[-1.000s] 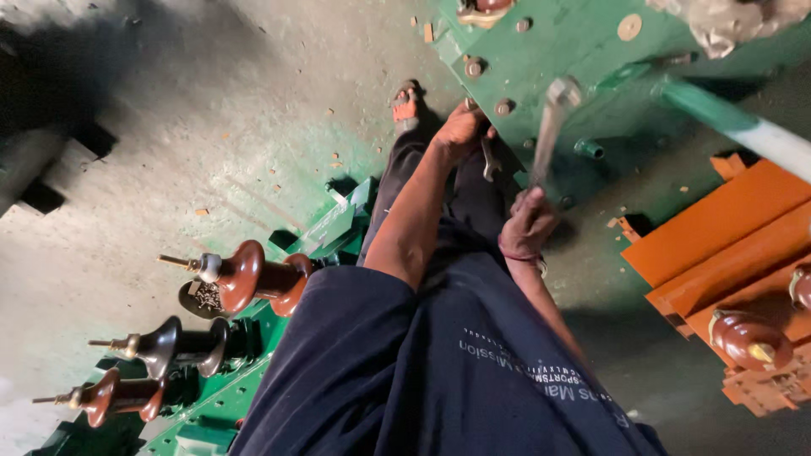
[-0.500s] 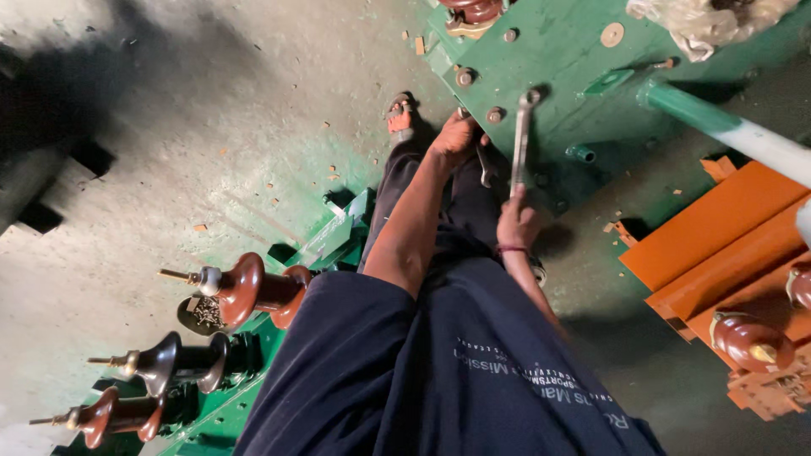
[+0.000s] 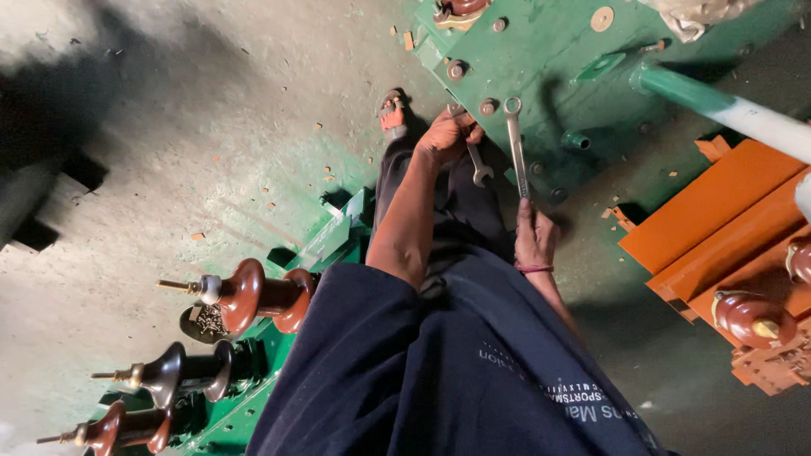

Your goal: The person uses two wrenches to tighten bolts on a large green electrical component. They move around the equipment to access different bolt locations, systematically working through the fasteners.

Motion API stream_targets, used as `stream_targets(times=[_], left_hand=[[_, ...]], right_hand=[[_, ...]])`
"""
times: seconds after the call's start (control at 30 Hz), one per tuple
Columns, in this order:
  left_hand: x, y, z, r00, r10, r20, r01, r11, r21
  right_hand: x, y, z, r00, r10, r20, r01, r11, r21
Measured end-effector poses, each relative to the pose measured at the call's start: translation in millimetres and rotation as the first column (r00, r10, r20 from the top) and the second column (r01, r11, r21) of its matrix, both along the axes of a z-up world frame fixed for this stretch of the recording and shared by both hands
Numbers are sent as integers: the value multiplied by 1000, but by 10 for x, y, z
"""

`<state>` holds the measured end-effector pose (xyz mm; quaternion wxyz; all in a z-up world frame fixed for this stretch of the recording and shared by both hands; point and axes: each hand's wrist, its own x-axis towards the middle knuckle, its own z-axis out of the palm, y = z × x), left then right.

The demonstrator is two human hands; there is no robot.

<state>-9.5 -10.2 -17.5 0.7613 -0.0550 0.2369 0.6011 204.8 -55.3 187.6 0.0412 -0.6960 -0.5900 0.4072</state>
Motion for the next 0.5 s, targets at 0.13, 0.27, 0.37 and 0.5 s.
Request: stream_targets(times=[0.13, 0.27, 0.37, 0.5], left_hand=[[-60, 7, -14, 998, -30, -51, 29, 999, -33], [-111, -15, 27, 994, 46, -95, -54, 995, -87], [-114, -49, 35, 993, 59, -100, -70, 992, -104], [-75, -50, -10, 995, 102, -8, -102, 993, -51]], right_hand=[[-87, 73, 71, 994, 87, 63, -90, 994, 55], [-17, 179, 223, 985, 167, -47, -150, 956, 253], [-37, 183, 118, 936, 210, -282, -49, 872, 487], [-193, 128, -350, 989, 137, -50, -108, 919, 379]])
